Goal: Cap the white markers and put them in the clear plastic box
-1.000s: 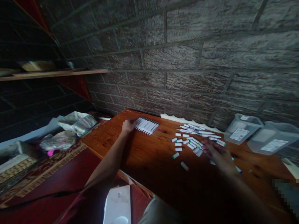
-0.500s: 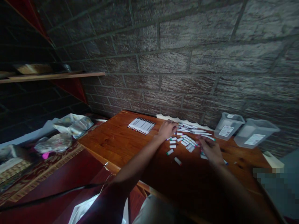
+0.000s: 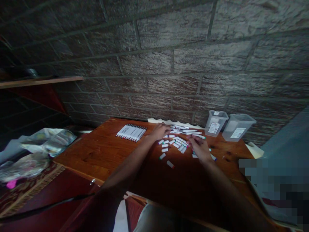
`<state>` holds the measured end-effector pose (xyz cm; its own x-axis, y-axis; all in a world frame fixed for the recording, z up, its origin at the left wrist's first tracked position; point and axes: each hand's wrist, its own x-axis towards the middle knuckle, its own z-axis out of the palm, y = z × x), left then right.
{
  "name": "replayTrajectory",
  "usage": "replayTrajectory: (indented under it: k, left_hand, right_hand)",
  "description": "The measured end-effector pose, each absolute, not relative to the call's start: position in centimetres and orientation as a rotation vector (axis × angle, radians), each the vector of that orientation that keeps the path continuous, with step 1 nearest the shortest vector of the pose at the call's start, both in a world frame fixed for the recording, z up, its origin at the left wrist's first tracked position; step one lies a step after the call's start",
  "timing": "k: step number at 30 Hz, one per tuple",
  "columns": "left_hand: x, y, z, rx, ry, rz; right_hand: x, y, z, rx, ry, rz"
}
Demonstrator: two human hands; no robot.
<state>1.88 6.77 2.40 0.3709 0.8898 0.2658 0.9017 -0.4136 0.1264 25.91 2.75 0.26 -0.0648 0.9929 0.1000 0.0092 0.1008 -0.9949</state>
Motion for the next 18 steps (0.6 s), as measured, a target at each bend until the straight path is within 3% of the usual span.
replayTrajectory:
  k: [8, 18]
  left_hand:
    - [0.0, 7.0, 2.2, -2.596, -1.721, -0.384]
    - [-4.5, 0.2, 3.1, -2.331, -2.072, -0.281]
  right_hand:
    - [26.4, 3.1, 0.6, -1.135, -1.282, 1.148]
    - [25.8, 2.5, 0.4, -1.144, -1.346, 1.161]
